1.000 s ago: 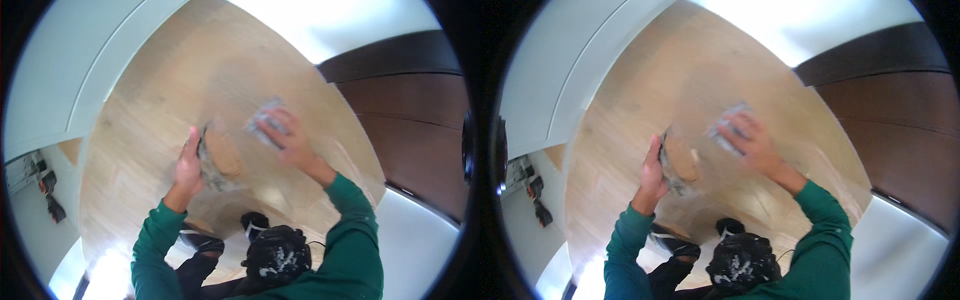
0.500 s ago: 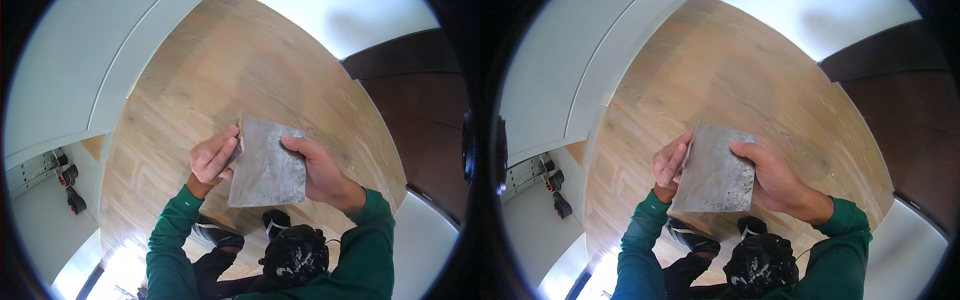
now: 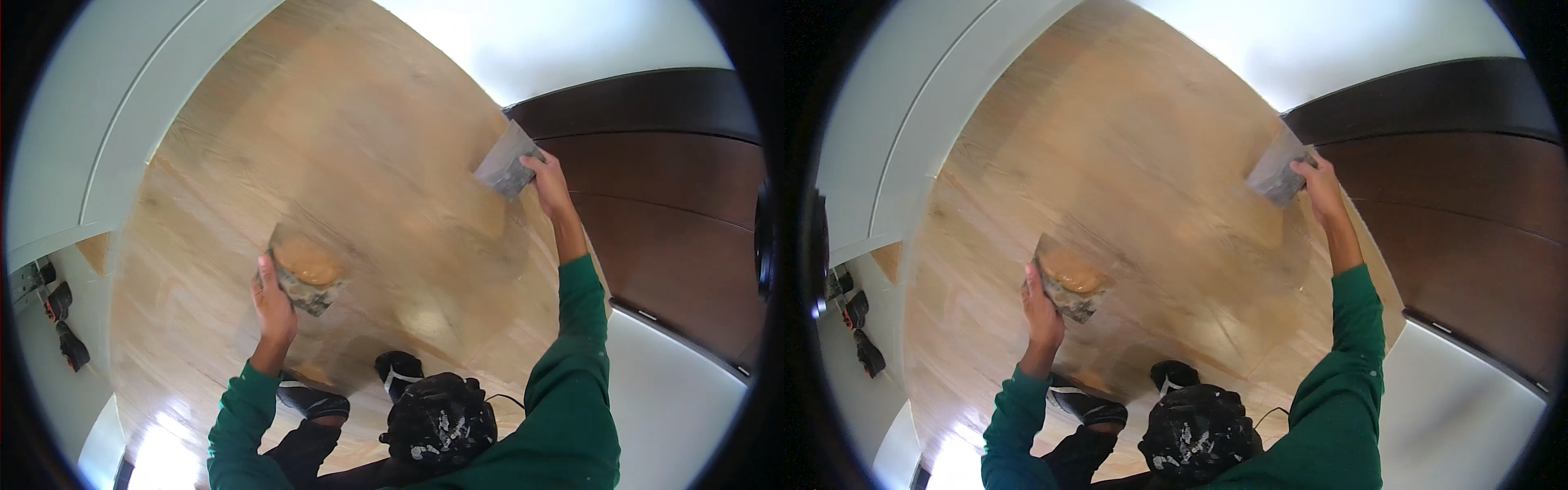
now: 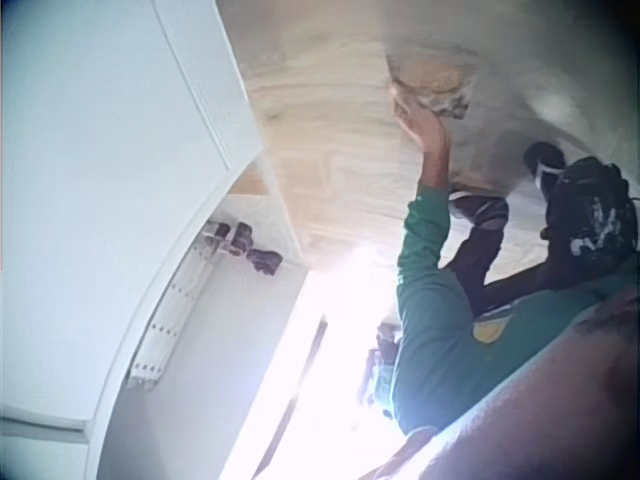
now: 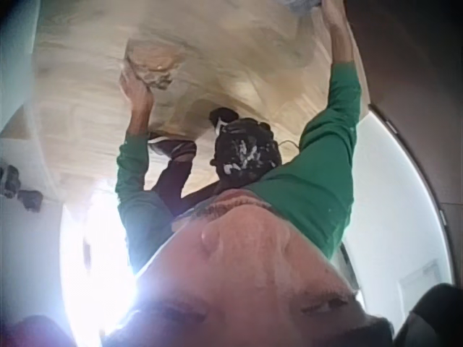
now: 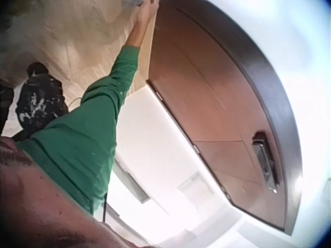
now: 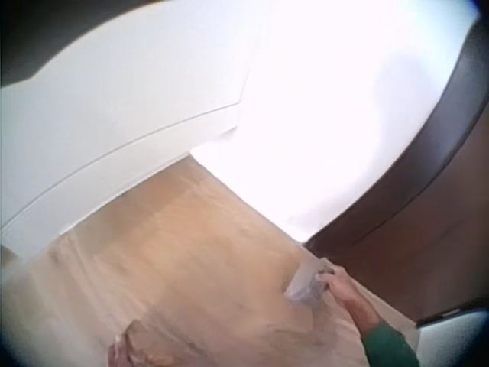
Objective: The person applies a brown filler material to the floorboards using a small scraper, smoothing it into cracks and holes, and periodically adds more filler to the scraper from a piece of cardboard.
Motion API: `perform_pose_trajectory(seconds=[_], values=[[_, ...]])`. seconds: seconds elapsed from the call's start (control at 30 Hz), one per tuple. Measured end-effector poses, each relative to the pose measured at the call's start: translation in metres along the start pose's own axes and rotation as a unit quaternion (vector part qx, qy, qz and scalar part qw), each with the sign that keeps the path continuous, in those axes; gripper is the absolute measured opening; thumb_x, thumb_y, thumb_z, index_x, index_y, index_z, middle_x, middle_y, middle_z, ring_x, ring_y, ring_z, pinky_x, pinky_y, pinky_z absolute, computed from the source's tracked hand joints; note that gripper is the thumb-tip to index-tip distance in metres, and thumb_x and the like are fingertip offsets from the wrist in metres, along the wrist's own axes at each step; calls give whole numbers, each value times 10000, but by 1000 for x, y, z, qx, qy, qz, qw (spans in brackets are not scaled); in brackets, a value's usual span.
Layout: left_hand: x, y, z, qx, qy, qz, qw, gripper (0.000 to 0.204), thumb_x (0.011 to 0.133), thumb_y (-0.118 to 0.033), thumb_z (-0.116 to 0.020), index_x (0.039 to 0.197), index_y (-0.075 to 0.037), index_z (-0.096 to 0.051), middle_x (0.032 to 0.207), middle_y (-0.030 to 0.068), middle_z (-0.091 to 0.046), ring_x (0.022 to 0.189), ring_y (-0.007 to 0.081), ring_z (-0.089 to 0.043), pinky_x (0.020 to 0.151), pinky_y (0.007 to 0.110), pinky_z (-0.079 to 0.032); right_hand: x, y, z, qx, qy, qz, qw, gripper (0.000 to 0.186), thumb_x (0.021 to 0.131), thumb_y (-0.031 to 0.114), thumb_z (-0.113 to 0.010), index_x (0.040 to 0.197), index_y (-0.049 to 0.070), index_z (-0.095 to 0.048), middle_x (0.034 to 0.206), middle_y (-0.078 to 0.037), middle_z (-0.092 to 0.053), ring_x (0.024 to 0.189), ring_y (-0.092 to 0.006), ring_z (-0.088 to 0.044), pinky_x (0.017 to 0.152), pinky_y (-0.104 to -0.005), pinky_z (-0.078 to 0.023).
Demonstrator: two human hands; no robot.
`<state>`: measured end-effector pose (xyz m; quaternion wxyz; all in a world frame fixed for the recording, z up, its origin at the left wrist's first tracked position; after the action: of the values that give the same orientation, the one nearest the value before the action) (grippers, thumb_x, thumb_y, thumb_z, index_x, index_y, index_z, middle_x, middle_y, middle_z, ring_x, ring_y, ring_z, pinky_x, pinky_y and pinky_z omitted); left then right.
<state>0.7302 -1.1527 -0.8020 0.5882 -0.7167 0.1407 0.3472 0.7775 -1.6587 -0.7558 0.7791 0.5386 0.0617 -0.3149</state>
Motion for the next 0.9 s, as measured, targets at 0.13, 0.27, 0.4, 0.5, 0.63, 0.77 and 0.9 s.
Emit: perform_pose_trajectory(seconds=[0.13, 0.27, 0.4, 0.5, 0.63, 0.77, 0.9], values=[[-17, -1, 3, -135, 26, 58, 989, 647, 997, -477, -456, 1349, 65, -409, 1317, 156, -513, 1176, 253, -535, 992, 369, -455, 63, -25, 29, -312, -73, 182, 930, 308, 844, 124, -566, 1121, 13, -646, 1057, -114, -629, 984, -267, -618, 853, -372, -491], [-22, 2, 12, -144, 46, 56, 987, 654, 994, -485, -458, 1360, 54, -399, 1323, 154, -508, 1182, 254, -532, 995, 369, -453, 80, -10, -6, -484, -76, 180, 853, 317, 858, 116, -500, 1121, 71, -672, 1109, -149, -599, 1046, -358, -581, 887, -445, -480], [-22, 5, 16, -139, 52, 49, 988, 650, 996, -488, -451, 1361, 48, -401, 1322, 150, -508, 1177, 251, -532, 993, 366, -452, 89, -1, -18, -530, -73, 137, 834, 333, 875, 140, -475, 1147, 90, -661, 1117, -147, -597, 1063, -352, -581, 895, -451, -478], [-22, 6, 15, -136, 45, 58, 988, 638, 1001, -484, -435, 1363, 40, -402, 1326, 145, -506, 1184, 245, -529, 1000, 366, -448, 99, -3, -22, -554, -76, 120, 820, 330, 881, 152, -469, 1142, 98, -664, 1127, -144, -594, 1063, -351, -581, 898, -456, -480], [-20, 8, 16, -140, 55, 61, 987, 639, 1001, -485, -435, 1355, 46, -409, 1312, 144, -519, 1168, 243, -542, 991, 364, -455, 110, -9, -28, -571, -79, 105, 811, 329, 880, 162, -479, 1144, 102, -666, 1129, -138, -591, 1068, -342, -582, 896, -459, -488], [-19, 11, 17, -139, 38, 72, 987, 648, 995, -488, -452, 1344, 58, -417, 1292, 149, -532, 1144, 246, -557, 972, 364, -467, 114, -15, -34, -565, -100, 115, 811, 312, 897, 164, -478, 1139, 109, -668, 1115, -123, -596, 1045, -333, -591, 884, -454, -483], [-18, 10, 18, -143, 36, 79, 986, 652, 992, -492, -456, 1341, 58, -419, 1291, 151, -531, 1146, 247, -555, 969, 370, -471, 118, -19, -37, -560, -97, 128, 813, 320, 892, 172, -498, 1156, 100, -664, 1134, -122, -598, 1058, -327, -590, 892, -451, -486]])
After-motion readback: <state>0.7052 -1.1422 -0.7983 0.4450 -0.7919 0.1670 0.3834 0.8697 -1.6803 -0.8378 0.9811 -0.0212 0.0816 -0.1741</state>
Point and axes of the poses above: each hand's wrist, its own x-axis towards the middle knuckle, its own z-axis out of the back of the hand, y = z × x, the point moved 1 cm from there along x, towards the middle knuckle
